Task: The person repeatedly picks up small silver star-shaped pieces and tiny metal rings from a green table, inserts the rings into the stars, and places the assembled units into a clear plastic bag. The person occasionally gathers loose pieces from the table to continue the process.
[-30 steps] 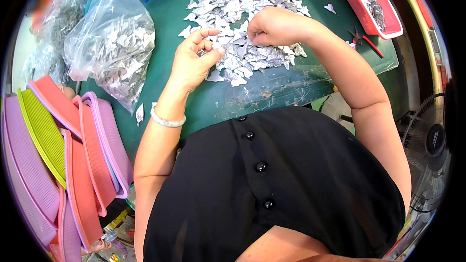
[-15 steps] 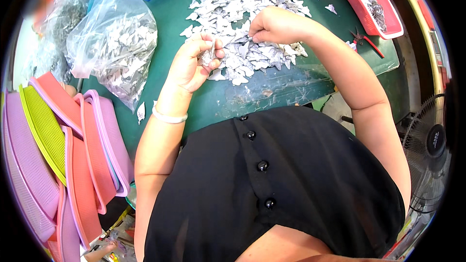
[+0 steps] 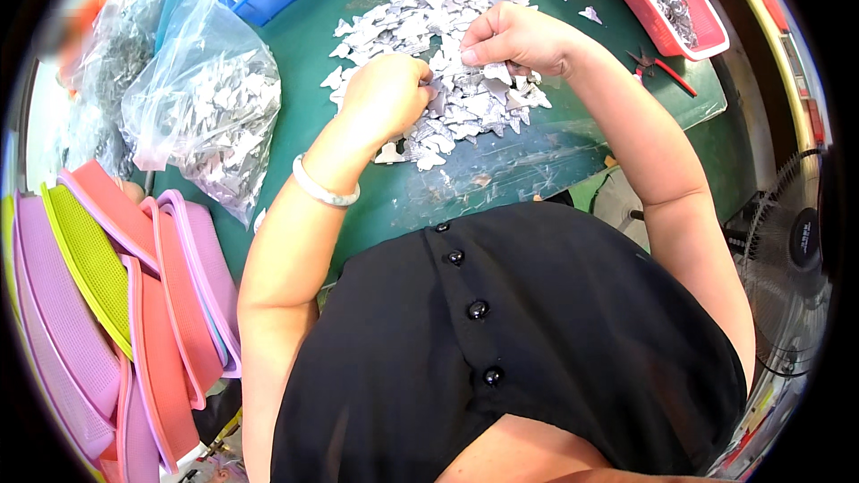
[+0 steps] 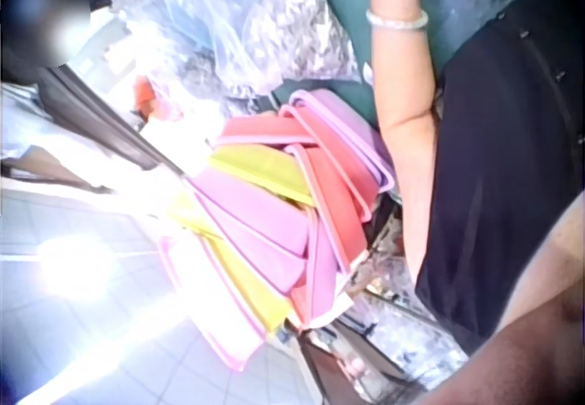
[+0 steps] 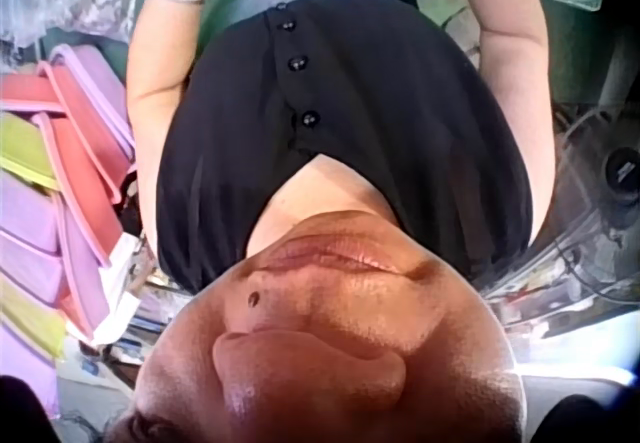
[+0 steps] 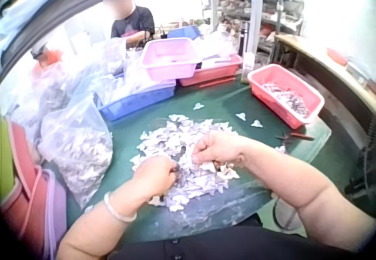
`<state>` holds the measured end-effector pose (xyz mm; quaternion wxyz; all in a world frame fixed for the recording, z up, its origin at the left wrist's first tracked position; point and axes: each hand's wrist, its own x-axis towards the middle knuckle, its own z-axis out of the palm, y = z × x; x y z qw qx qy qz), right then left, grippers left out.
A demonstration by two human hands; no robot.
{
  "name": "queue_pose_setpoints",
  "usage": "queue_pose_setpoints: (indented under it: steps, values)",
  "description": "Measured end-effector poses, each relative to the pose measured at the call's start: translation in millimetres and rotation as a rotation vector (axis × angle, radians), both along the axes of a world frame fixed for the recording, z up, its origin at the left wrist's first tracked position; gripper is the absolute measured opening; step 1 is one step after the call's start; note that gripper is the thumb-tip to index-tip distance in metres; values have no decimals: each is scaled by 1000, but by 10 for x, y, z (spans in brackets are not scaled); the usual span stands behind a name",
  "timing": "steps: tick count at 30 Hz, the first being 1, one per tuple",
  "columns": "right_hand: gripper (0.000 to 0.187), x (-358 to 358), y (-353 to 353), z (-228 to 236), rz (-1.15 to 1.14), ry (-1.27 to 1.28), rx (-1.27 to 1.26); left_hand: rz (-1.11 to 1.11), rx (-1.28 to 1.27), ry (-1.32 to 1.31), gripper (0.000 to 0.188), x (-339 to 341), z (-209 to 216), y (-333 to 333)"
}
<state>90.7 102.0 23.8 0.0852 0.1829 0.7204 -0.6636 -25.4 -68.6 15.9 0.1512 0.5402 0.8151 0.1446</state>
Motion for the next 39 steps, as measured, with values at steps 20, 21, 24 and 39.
queue_pose_setpoints:
  steps: [20, 21, 24, 39]
  values:
    - [15, 150, -92, 4, -186, 86, -277, 364, 319, -1461, 11, -125, 18, -152]
    - [15, 146, -116, 8, -179, 95, -292, 392, 352, -1514, 12, -88, -1, -144]
    - [14, 117, -205, -11, -146, 124, -298, 436, 425, -1679, 19, 23, -21, -128]
    - [16, -198, -971, 49, -220, 833, 961, 519, 872, -2184, 36, 328, -157, -81]
